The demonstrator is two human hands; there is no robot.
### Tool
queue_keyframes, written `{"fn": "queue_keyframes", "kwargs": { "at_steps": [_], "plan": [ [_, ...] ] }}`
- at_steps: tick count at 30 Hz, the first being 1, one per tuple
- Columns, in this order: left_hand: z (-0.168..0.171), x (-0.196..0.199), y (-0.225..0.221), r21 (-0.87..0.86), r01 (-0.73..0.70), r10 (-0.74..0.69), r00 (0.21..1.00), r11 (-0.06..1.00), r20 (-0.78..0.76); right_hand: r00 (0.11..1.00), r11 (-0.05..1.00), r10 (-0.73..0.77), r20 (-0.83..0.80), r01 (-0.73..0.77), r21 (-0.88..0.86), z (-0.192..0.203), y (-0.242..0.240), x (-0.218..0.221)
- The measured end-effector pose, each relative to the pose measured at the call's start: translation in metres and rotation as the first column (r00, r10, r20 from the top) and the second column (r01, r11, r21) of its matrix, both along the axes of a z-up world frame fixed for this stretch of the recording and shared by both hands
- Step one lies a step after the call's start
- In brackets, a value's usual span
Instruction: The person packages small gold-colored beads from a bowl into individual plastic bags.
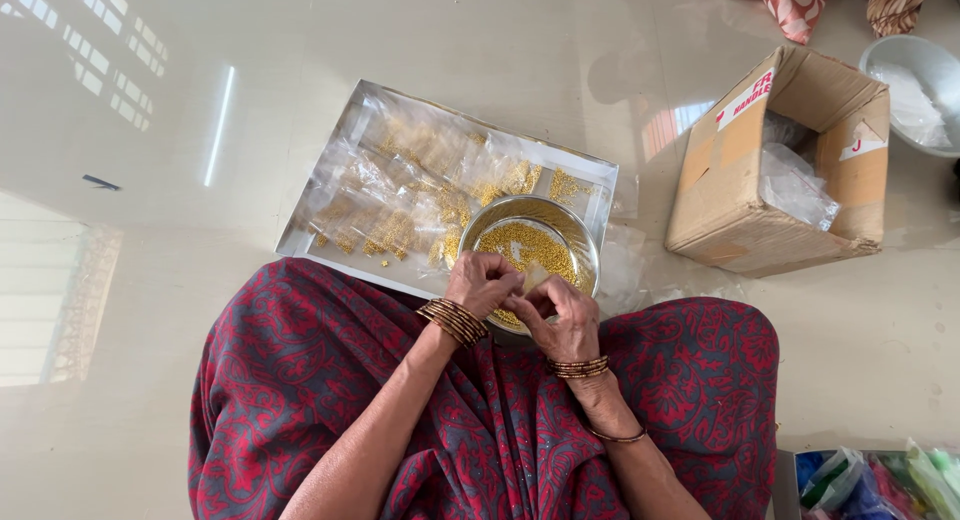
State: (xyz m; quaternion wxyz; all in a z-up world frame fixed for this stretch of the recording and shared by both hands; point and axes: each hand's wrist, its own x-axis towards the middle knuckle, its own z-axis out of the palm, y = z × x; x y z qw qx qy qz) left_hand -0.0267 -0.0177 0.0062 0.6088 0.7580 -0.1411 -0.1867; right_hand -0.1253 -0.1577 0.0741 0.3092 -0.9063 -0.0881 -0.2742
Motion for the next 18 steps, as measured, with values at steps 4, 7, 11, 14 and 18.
{"fn": "queue_keyframes", "kwargs": {
  "at_steps": [4,7,11,14,18],
  "plan": [
    [0.023,-0.005,-0.001,0.035,-0.057,0.053,0.993,0.998,0.107,0.985,0.982,0.047,-0.166,-0.015,0.186,-0.004,-0.003,0.002],
    [0.021,-0.009,-0.003,0.067,-0.106,0.082,0.954,0.992,0.29,0.913,0.895,0.067,-0.403,0.124,0.429,-0.006,-0.007,0.003],
    [0.022,-0.011,-0.003,0.091,-0.092,0.062,0.956,0.992,0.287,0.89,0.882,0.091,-0.446,0.136,0.451,-0.011,-0.011,0.002],
    [0.027,-0.011,0.0,0.038,-0.066,0.056,0.974,0.997,0.221,0.886,0.854,0.123,-0.447,0.135,0.503,-0.018,-0.013,0.003],
    [0.036,-0.015,-0.004,0.007,-0.127,0.124,0.975,0.992,0.183,0.902,0.844,0.111,-0.417,0.136,0.518,-0.028,-0.017,0.006]
  ]
}}
